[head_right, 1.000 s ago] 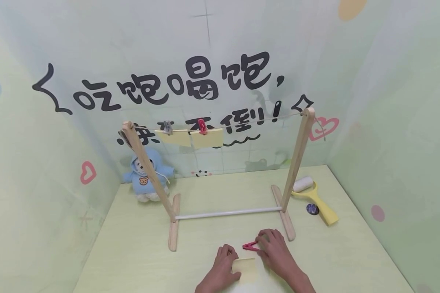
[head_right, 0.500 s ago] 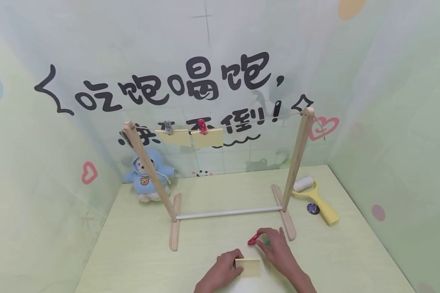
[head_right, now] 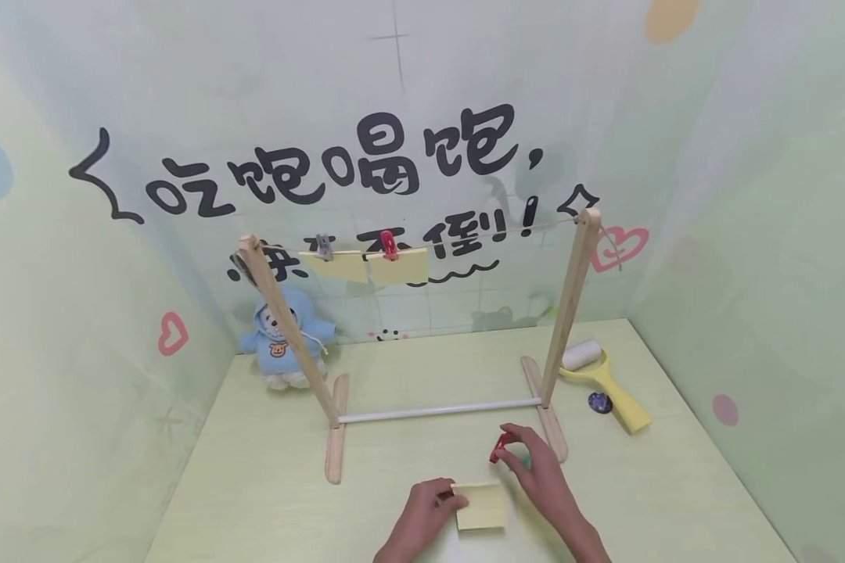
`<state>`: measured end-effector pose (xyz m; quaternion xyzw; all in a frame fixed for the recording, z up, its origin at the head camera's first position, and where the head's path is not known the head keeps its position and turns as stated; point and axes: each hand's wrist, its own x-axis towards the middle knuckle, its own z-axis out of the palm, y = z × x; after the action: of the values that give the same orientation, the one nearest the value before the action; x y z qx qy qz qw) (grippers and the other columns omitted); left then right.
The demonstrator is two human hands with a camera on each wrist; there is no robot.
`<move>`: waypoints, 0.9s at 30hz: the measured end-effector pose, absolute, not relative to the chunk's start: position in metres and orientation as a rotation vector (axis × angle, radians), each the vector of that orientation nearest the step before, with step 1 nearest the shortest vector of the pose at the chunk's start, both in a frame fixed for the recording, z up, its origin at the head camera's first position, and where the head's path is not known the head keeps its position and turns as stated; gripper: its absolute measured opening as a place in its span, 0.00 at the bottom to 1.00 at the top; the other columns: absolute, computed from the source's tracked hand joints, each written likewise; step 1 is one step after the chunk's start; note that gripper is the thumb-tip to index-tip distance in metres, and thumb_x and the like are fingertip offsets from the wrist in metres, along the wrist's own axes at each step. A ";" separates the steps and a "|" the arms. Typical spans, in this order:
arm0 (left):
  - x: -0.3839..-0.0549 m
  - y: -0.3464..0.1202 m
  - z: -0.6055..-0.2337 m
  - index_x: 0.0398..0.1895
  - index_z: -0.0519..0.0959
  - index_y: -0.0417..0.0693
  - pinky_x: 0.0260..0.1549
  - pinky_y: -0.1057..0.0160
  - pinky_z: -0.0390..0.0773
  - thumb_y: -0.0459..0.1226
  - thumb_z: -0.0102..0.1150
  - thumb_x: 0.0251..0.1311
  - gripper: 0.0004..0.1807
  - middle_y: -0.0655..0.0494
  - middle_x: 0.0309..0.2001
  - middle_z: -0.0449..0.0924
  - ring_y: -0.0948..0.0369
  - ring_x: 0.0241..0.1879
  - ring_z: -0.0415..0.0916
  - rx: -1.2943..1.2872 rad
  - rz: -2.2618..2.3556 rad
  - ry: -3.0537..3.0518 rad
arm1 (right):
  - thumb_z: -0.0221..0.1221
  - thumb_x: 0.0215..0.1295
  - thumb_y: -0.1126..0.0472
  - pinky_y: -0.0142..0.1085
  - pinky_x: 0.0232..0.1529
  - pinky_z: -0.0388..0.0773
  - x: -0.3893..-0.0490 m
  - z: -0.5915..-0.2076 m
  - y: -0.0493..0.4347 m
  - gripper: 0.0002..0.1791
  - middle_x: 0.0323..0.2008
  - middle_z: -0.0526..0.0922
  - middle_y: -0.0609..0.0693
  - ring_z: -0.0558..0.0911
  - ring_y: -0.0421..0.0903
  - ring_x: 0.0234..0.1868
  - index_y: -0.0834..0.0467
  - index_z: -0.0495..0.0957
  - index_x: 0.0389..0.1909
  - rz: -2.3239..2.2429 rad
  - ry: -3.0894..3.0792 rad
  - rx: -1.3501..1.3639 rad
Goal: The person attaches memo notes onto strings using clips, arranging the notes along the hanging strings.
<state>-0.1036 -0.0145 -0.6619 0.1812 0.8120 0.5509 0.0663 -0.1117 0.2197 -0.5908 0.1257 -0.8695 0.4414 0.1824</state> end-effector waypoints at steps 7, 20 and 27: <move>-0.110 -0.013 -0.658 0.33 0.74 0.48 0.26 0.71 0.72 0.40 0.58 0.81 0.14 0.67 0.31 0.69 0.74 0.30 0.65 0.579 1.629 2.626 | 0.71 0.63 0.78 0.20 0.54 0.79 -0.113 -0.574 0.223 0.19 0.45 0.90 0.54 0.87 0.35 0.49 0.65 0.84 0.54 1.325 -2.336 0.385; -0.125 -0.009 -0.533 0.43 0.89 0.45 0.43 0.69 0.79 0.37 0.68 0.75 0.05 0.55 0.38 0.88 0.67 0.40 0.80 0.369 1.894 2.575 | 0.68 0.59 0.84 0.17 0.61 0.74 -0.130 -0.480 0.238 0.19 0.51 0.82 0.67 0.78 0.30 0.59 0.73 0.81 0.52 1.228 -2.150 0.580; -0.153 -0.010 -0.482 0.43 0.90 0.41 0.49 0.66 0.77 0.38 0.66 0.77 0.09 0.52 0.44 0.84 0.65 0.44 0.77 0.359 2.005 2.576 | 0.64 0.73 0.52 0.21 0.69 0.64 -0.138 -0.419 0.244 0.21 0.60 0.72 0.74 0.69 0.37 0.70 0.69 0.84 0.49 1.132 -2.085 0.703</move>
<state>-0.1526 -0.0101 -0.4821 0.1091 0.7824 0.6090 -0.0711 -0.1383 0.2441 -0.4186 0.2686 -0.7962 0.4321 0.3273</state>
